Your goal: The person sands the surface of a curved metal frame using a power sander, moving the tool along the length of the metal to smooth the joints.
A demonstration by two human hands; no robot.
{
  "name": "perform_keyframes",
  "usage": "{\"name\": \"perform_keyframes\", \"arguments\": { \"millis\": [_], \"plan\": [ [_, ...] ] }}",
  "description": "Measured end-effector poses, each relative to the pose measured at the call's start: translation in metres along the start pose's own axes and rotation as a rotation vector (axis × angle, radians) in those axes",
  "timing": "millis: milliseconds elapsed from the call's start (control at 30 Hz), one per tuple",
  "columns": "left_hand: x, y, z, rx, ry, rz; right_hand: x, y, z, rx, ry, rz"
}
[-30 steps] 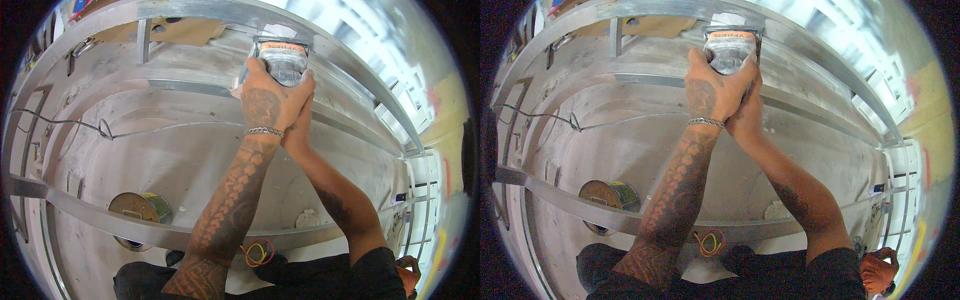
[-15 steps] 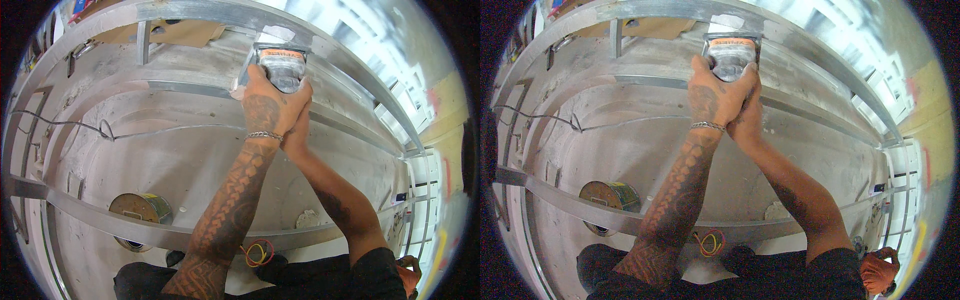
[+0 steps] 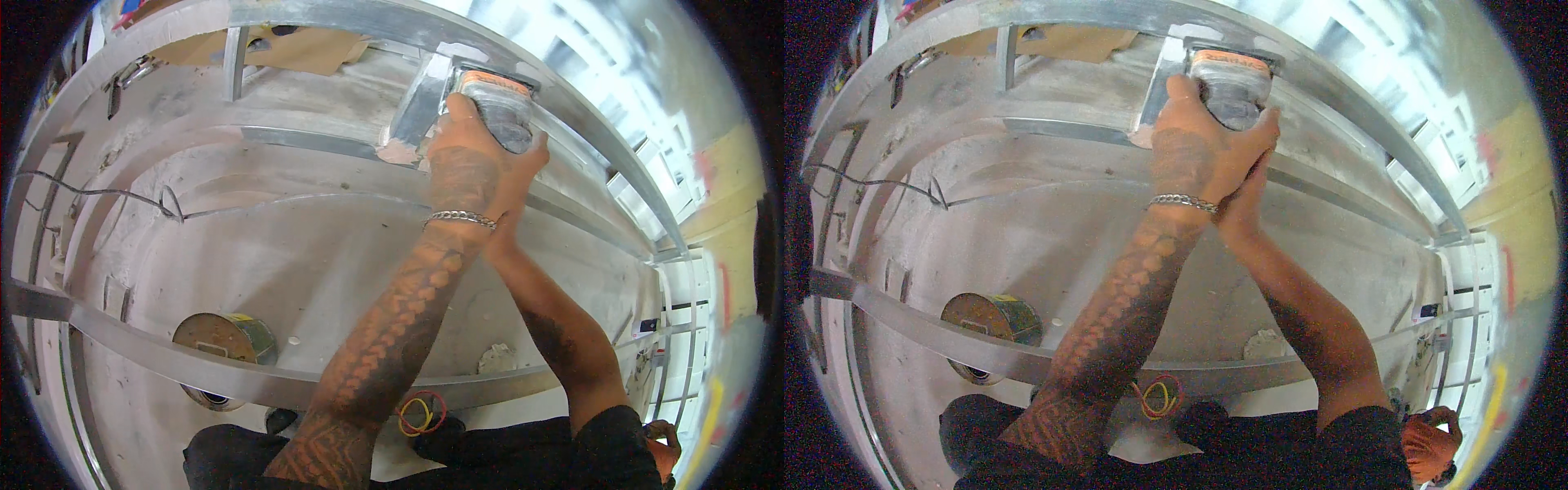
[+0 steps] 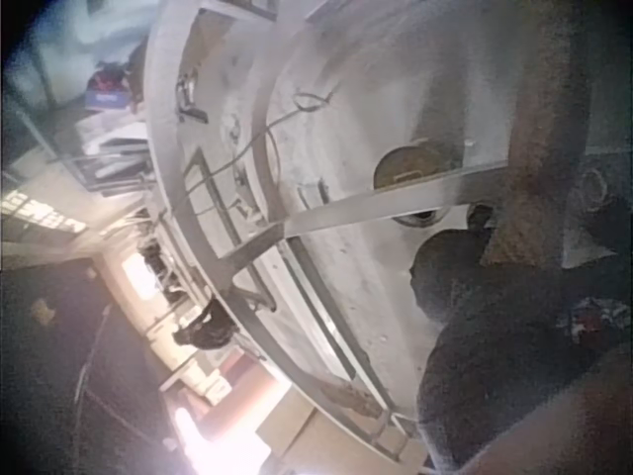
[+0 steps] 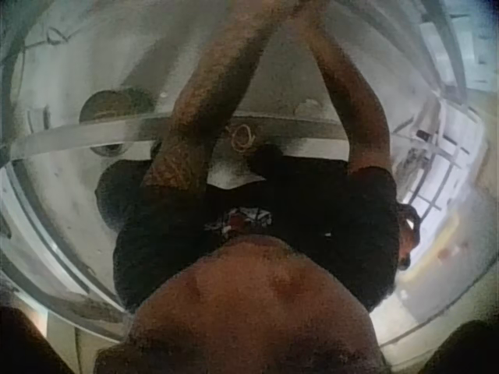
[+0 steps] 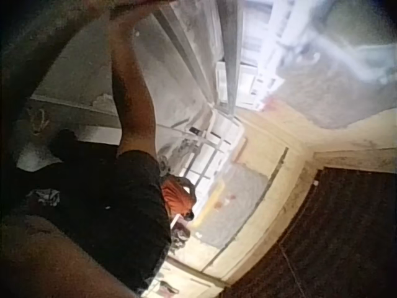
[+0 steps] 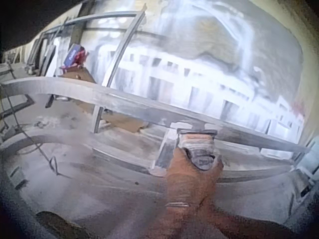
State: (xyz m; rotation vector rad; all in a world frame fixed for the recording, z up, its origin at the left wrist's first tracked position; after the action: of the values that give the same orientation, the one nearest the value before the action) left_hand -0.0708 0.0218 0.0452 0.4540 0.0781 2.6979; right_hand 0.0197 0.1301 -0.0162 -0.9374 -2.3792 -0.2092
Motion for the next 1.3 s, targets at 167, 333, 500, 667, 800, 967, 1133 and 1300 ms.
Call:
{"name": "perform_keyframes", "arguments": {
  "millis": [167,333,500,667,800,967,1133,1300],
  "plan": [
    [-0.002,-0.004,0.001,0.038,-0.012,0.014,-0.001,0.02,0.043,0.446,-0.213,-0.008],
    [0.003,0.001,-0.005,0.061,-0.012,0.098,0.003,0.003,0.026,0.403,-0.189,0.008],
    [0.007,0.008,-0.008,0.025,-0.003,0.146,0.005,-0.013,-0.027,-0.609,0.234,-0.104],
    [0.004,0.014,-0.013,0.015,0.0,0.134,0.004,-0.013,-0.014,-0.376,0.061,-0.008],
    [0.004,0.008,-0.01,0.009,0.009,0.09,0.005,-0.013,-0.028,-0.624,0.158,0.028],
    [0.009,0.013,-0.012,0.034,-0.002,0.136,0.005,-0.02,-0.029,-0.577,0.173,-0.035],
    [0.007,0.019,-0.011,-0.022,-0.015,0.178,0.006,-0.021,-0.029,-0.673,0.156,-0.043],
    [0.005,0.017,-0.014,-0.018,0.011,0.109,0.0,-0.013,-0.019,-0.667,0.185,0.023]
  ]
}}
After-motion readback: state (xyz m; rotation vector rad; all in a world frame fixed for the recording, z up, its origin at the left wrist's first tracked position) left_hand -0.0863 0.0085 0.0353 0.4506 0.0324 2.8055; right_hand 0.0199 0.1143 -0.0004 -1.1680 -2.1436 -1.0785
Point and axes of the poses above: each hand's wrist, its own x-axis towards the middle knuckle, its own y-axis out of the back of the hand, z = x × y, the point moved 10 cm from there along x, towards the middle knuckle, and after that the axes turned 6 degrees about x, right-handed, at the moved point
